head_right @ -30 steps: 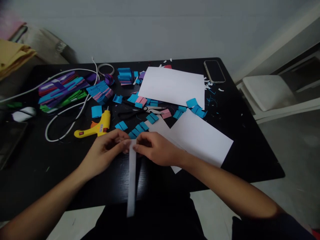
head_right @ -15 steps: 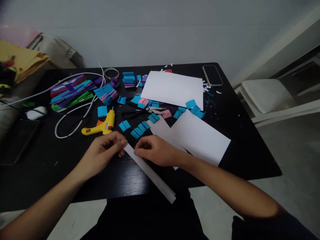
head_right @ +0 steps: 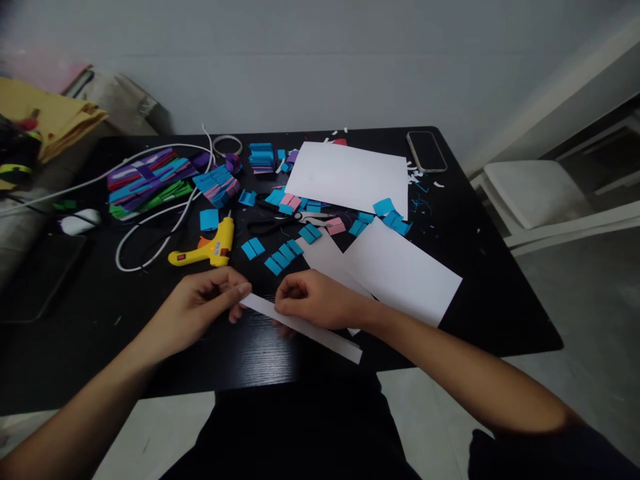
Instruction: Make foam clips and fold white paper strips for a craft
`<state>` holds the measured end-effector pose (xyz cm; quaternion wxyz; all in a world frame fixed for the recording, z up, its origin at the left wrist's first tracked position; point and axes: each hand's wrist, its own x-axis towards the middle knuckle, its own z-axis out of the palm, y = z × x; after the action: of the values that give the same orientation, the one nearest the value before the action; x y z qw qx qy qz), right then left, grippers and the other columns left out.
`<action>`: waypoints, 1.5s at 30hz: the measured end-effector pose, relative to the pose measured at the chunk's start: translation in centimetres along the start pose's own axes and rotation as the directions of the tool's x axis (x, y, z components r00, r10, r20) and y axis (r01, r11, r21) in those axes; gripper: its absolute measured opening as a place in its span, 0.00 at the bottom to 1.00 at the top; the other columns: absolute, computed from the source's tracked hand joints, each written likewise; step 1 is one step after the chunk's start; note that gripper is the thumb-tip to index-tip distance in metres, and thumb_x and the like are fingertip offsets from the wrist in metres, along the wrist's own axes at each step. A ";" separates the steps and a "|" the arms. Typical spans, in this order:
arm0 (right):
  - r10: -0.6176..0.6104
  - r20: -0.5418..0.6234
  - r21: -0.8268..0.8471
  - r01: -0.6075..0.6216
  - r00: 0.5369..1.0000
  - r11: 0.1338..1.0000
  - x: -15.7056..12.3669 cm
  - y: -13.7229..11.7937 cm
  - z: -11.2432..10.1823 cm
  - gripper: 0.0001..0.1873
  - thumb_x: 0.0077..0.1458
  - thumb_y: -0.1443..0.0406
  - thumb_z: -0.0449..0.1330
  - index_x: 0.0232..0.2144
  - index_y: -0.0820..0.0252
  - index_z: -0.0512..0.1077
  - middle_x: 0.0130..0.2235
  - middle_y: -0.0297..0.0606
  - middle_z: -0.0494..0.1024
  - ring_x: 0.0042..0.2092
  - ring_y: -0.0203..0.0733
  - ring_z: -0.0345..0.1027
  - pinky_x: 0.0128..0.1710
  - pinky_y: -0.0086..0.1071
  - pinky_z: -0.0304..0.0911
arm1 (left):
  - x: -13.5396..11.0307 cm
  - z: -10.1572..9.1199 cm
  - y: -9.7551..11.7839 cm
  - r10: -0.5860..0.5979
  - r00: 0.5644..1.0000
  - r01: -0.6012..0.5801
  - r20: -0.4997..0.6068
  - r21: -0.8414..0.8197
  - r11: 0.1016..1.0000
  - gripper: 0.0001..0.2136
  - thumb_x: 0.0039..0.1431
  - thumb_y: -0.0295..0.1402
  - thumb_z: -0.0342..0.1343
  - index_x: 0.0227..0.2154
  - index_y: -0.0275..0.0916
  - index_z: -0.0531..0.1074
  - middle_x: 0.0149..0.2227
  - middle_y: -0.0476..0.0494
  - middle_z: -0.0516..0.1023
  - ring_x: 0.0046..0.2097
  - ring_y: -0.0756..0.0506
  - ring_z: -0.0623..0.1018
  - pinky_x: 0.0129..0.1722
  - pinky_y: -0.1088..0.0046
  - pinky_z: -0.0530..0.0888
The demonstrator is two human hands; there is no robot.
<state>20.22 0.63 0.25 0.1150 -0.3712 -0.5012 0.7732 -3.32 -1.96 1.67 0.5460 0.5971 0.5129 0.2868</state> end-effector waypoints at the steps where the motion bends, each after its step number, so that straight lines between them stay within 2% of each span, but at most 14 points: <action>1: 0.018 0.005 -0.007 -0.018 1.000 1.000 -0.1 -0.1 -0.1 0.06 0.62 0.64 0.62 0.33 0.60 0.71 0.32 0.37 0.83 0.30 0.38 0.80 0.33 0.33 0.74 | -0.1 -0.1 0.0 -0.006 1.000 0.006 -0.005 0.001 1.000 0.12 0.66 0.41 0.59 0.30 0.39 0.75 0.23 0.50 0.77 0.25 0.50 0.77 0.27 0.77 0.75; 5: 0.039 0.006 -0.062 -0.038 0.999 0.997 -0.3 -0.8 -0.4 0.04 0.62 0.66 0.63 0.34 0.61 0.72 0.33 0.38 0.83 0.31 0.37 0.78 0.34 0.31 0.74 | -0.2 -0.2 -0.1 -0.022 0.999 0.020 0.032 0.059 0.998 0.12 0.66 0.40 0.58 0.30 0.39 0.75 0.23 0.50 0.77 0.26 0.50 0.78 0.27 0.76 0.75; 11: 0.008 0.031 -0.144 -0.003 0.999 0.990 0.1 -1.2 -0.6 0.08 0.60 0.64 0.66 0.38 0.64 0.74 0.34 0.39 0.83 0.32 0.36 0.77 0.35 0.30 0.73 | -0.3 0.0 -0.4 -0.094 0.974 0.072 0.204 0.114 0.991 0.12 0.67 0.42 0.58 0.37 0.38 0.79 0.29 0.49 0.79 0.28 0.50 0.79 0.28 0.77 0.75; 14: -0.006 0.046 -0.160 0.013 0.999 0.987 0.4 -1.0 -1.0 0.09 0.60 0.63 0.67 0.39 0.65 0.76 0.34 0.39 0.82 0.33 0.36 0.77 0.36 0.31 0.73 | -0.5 -0.2 -0.6 -0.110 0.976 0.092 0.189 0.097 0.991 0.12 0.67 0.41 0.58 0.36 0.38 0.79 0.29 0.49 0.79 0.28 0.51 0.79 0.29 0.78 0.76; 17: -0.074 -0.029 -0.276 0.063 0.997 0.959 0.5 -0.4 -1.2 0.08 0.60 0.65 0.67 0.41 0.63 0.78 0.33 0.38 0.82 0.33 0.38 0.77 0.35 0.32 0.73 | -0.8 -0.5 -1.2 -0.106 0.985 0.093 0.135 0.099 0.991 0.13 0.66 0.42 0.59 0.35 0.37 0.79 0.30 0.48 0.81 0.28 0.50 0.79 0.29 0.77 0.77; 19: -0.240 -0.103 -0.449 0.170 0.965 0.877 0.6 0.2 -1.2 0.07 0.61 0.67 0.67 0.42 0.61 0.79 0.35 0.37 0.83 0.36 0.39 0.78 0.38 0.33 0.74 | -1.0 -0.6 -1.9 -0.094 0.992 0.085 0.079 0.110 0.990 0.12 0.66 0.43 0.60 0.39 0.38 0.79 0.30 0.49 0.81 0.28 0.50 0.79 0.30 0.76 0.77; 20: -0.350 -0.106 -0.548 0.238 0.931 0.802 0.6 0.5 -1.2 0.07 0.62 0.68 0.66 0.43 0.60 0.79 0.38 0.38 0.83 0.39 0.40 0.78 0.42 0.35 0.74 | -1.1 -0.7 -2.3 -0.082 0.995 0.076 0.049 0.117 0.990 0.12 0.66 0.43 0.60 0.42 0.39 0.78 0.30 0.50 0.81 0.28 0.50 0.79 0.30 0.76 0.78; 23: -0.594 0.015 -0.759 0.396 0.804 0.517 0.7 1.7 -1.2 0.09 0.66 0.70 0.61 0.46 0.62 0.80 0.45 0.43 0.82 0.45 0.42 0.77 0.48 0.39 0.73 | -1.5 -0.5 -3.3 -0.032 0.999 0.032 -0.001 0.190 0.981 0.13 0.68 0.43 0.59 0.47 0.42 0.77 0.29 0.53 0.80 0.28 0.50 0.78 0.30 0.77 0.77; 25: -0.654 0.091 -0.827 0.422 0.751 0.370 0.8 2.3 -1.3 0.10 0.68 0.71 0.58 0.46 0.65 0.80 0.45 0.46 0.81 0.45 0.43 0.76 0.46 0.40 0.74 | -1.7 -0.4 -3.7 0.026 1.000 -0.022 -0.011 0.293 0.956 0.10 0.70 0.42 0.57 0.45 0.43 0.77 0.31 0.53 0.80 0.29 0.51 0.79 0.31 0.78 0.76; 29: -0.695 0.190 -0.899 0.407 0.694 0.160 1.0 2.8 -1.6 0.11 0.68 0.73 0.57 0.42 0.67 0.81 0.43 0.47 0.81 0.44 0.46 0.73 0.45 0.41 0.75 | -2.0 0.1 -3.9 0.229 0.972 -0.173 -0.042 0.527 0.832 0.08 0.72 0.36 0.55 0.44 0.41 0.78 0.38 0.49 0.83 0.36 0.49 0.82 0.39 0.74 0.78; 32: -0.691 0.246 -0.917 0.395 0.679 0.061 1.0 2.7 -1.7 0.12 0.67 0.76 0.56 0.42 0.68 0.80 0.42 0.48 0.81 0.44 0.46 0.72 0.47 0.42 0.74 | -2.2 0.7 -4.1 0.391 0.920 -0.265 -0.017 0.709 0.654 0.10 0.72 0.33 0.53 0.45 0.38 0.78 0.43 0.41 0.82 0.42 0.44 0.82 0.42 0.67 0.80; 36: -0.655 0.312 -0.929 0.366 0.688 -0.058 0.8 2.5 -1.4 0.13 0.66 0.78 0.54 0.43 0.70 0.79 0.42 0.49 0.81 0.45 0.48 0.72 0.46 0.42 0.74 | -2.1 1.6 -4.5 0.557 0.826 -0.347 0.090 0.859 0.376 0.11 0.70 0.27 0.54 0.49 0.35 0.79 0.51 0.33 0.80 0.51 0.34 0.80 0.49 0.51 0.79; 41: -0.618 0.379 -0.920 0.354 0.688 -0.170 0.4 2.4 -0.9 0.15 0.67 0.79 0.52 0.45 0.68 0.78 0.43 0.50 0.82 0.47 0.48 0.74 0.45 0.42 0.74 | -1.6 2.0 -4.5 0.591 0.779 -0.453 0.209 0.840 0.299 0.12 0.69 0.22 0.53 0.51 0.29 0.77 0.51 0.32 0.82 0.51 0.36 0.81 0.50 0.55 0.81; 45: -0.631 0.387 -0.917 0.353 0.672 -0.186 0.1 2.5 -0.7 0.15 0.67 0.78 0.52 0.46 0.68 0.78 0.44 0.50 0.83 0.47 0.48 0.75 0.45 0.42 0.75 | -1.4 2.2 -4.1 0.614 0.748 -0.493 0.252 0.830 0.261 0.13 0.69 0.20 0.49 0.49 0.25 0.77 0.48 0.32 0.83 0.47 0.37 0.83 0.47 0.59 0.83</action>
<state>21.14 0.00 -2.12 0.1809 -0.1951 -0.9614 0.0700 -2.96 -4.51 -2.44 0.0039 0.9062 0.3731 0.1988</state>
